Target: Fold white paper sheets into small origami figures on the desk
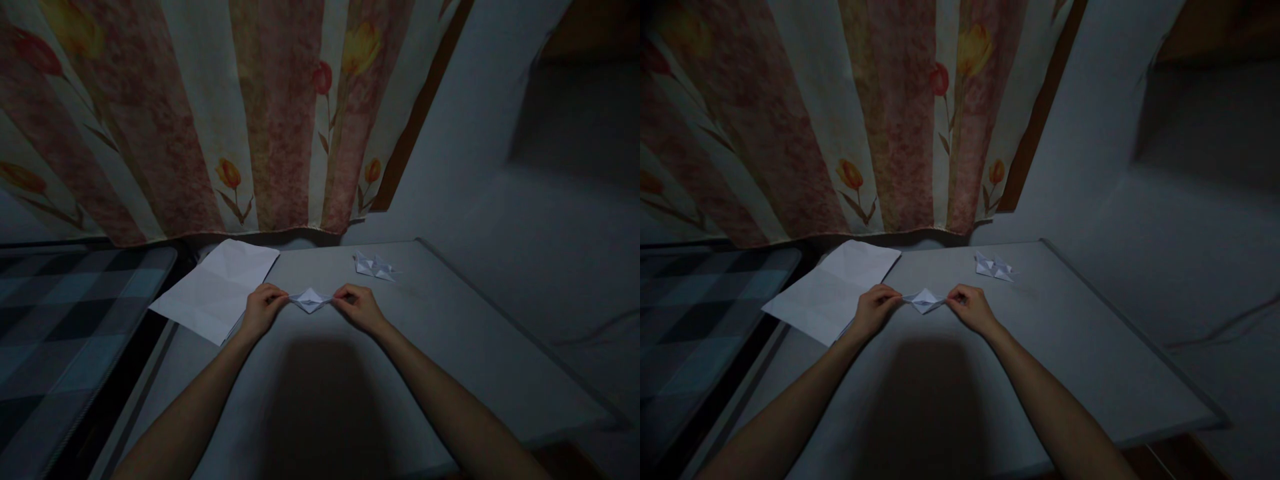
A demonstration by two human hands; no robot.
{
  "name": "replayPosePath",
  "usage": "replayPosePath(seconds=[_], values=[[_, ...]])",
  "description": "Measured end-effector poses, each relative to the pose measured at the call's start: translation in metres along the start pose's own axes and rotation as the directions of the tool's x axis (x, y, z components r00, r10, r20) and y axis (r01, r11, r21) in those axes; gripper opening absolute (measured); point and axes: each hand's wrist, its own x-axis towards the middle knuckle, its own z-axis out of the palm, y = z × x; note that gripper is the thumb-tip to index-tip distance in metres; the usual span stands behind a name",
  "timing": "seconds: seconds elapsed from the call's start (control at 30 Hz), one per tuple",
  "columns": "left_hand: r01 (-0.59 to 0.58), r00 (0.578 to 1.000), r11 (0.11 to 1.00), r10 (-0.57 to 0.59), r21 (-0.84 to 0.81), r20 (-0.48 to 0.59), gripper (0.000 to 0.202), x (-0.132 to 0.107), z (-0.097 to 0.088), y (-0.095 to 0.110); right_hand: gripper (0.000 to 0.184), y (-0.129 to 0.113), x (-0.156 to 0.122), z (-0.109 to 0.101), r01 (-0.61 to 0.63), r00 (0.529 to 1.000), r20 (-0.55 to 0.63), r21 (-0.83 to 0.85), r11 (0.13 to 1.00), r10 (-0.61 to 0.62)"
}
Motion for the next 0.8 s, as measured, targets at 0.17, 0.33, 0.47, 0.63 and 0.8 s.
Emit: replayPosePath(seconds=[0.17, 0.33, 0.47, 0.63, 0.8], values=[[-0.069, 0.996, 0.996, 0.065, 0.064, 0.06, 0.012, -0.002, 0.001, 0.001, 0.007, -0.008, -0.003, 0.004, 0.053, 0.998, 0.027, -0.07, 0.996, -0.051], [-0.061, 0.997, 0.995, 0.057, 0.075, 0.048, 0.013, -0.003, 0.0, 0.002, 0.007, -0.003, -0.001, -0.003, -0.008, 0.999, -0.05, -0.117, 0.993, 0.003], [-0.044, 0.999, 0.997, 0.044, 0.066, 0.013, 0.014, -0.003, -0.001, 0.002, 0.008, 0.012, 0.007, -0.035, -0.088, 0.969, -0.242, -0.132, 0.987, 0.054], [-0.035, 0.999, 0.998, 0.035, 0.057, 0.004, 0.016, -0.004, 0.0, 0.002, 0.014, 0.038, 0.012, -0.1, -0.211, 0.742, -0.656, -0.03, 0.977, 0.14], [-0.038, 0.999, 0.998, 0.037, 0.05, 0.005, 0.017, -0.003, 0.0, 0.004, 0.014, 0.067, 0.0, -0.142, -0.444, 0.481, -0.867, -0.112, 0.889, 0.131]])
